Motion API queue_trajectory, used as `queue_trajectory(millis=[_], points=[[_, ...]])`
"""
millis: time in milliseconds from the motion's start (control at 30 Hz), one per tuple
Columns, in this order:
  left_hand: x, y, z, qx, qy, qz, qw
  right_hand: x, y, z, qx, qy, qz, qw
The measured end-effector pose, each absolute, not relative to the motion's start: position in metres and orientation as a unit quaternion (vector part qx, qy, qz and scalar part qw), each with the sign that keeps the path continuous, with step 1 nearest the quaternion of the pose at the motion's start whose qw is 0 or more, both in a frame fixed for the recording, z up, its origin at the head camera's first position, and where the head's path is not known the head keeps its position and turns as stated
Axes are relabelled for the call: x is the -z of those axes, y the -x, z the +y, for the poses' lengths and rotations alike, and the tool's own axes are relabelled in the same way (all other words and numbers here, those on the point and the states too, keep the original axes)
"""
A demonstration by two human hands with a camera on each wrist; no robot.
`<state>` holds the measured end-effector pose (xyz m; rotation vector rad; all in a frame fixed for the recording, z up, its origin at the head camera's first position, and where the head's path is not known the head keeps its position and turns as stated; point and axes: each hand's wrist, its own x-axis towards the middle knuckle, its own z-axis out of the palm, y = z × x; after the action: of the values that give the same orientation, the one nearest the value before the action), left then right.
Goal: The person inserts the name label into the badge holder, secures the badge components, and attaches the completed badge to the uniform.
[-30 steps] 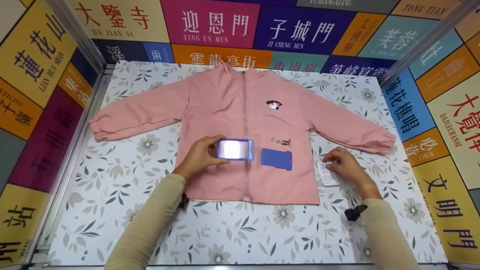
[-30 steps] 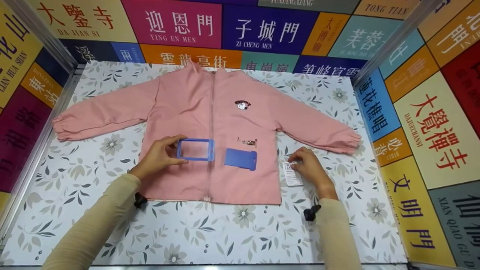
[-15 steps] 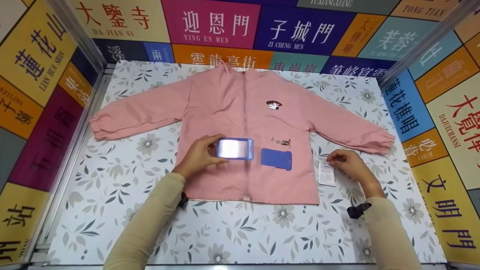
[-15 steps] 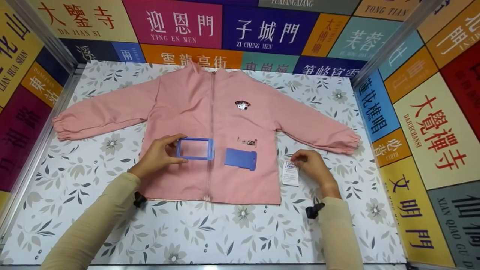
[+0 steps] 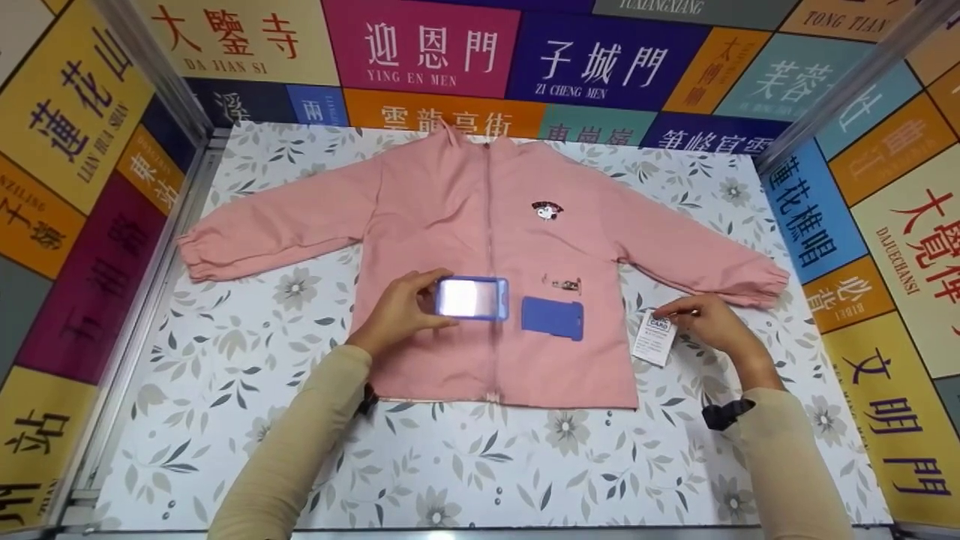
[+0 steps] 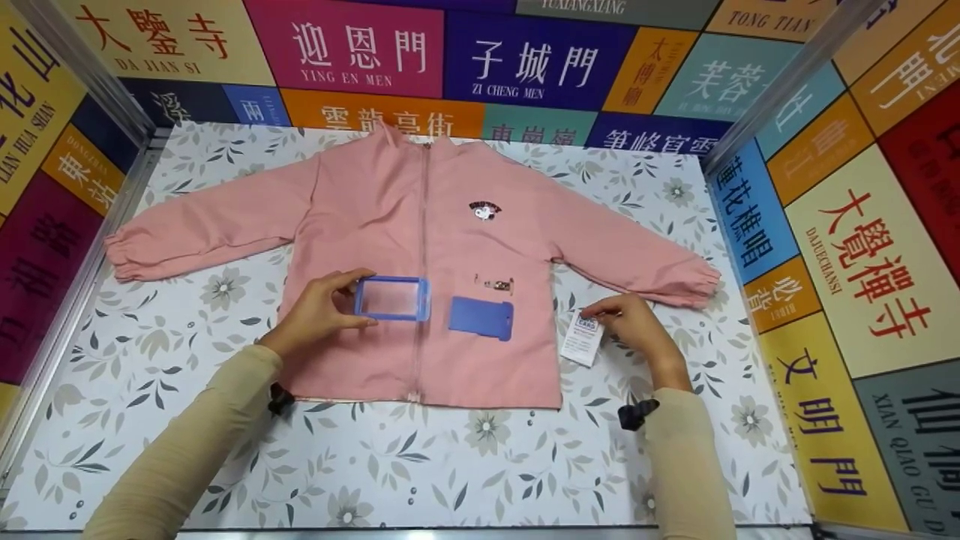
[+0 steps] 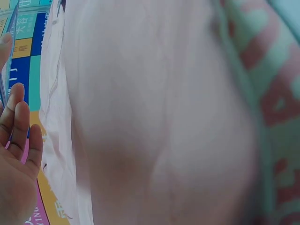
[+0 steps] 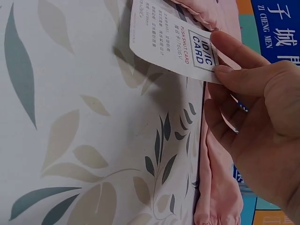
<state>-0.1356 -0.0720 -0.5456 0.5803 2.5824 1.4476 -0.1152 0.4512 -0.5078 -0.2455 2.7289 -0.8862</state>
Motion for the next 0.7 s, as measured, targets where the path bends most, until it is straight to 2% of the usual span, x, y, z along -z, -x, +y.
queue_trajectory(millis=[167,333,500,700], points=[[0.543,0.138,-0.072,-0.473,-0.191,0.858,0.057,0.496,0.118,0.451,0.316,0.088,0.935,0.139],[0.540,0.140,-0.071,-0.476,-0.188,0.857,0.058,0.481,0.124,0.449,0.338,0.111,0.927,0.119],[0.538,0.143,-0.070,-0.472,-0.195,0.858,0.054,0.473,0.128,0.435,0.420,0.126,0.892,0.112],[0.538,0.147,-0.067,-0.465,-0.204,0.860,0.044,0.481,0.128,0.405,0.517,0.104,0.843,0.108]])
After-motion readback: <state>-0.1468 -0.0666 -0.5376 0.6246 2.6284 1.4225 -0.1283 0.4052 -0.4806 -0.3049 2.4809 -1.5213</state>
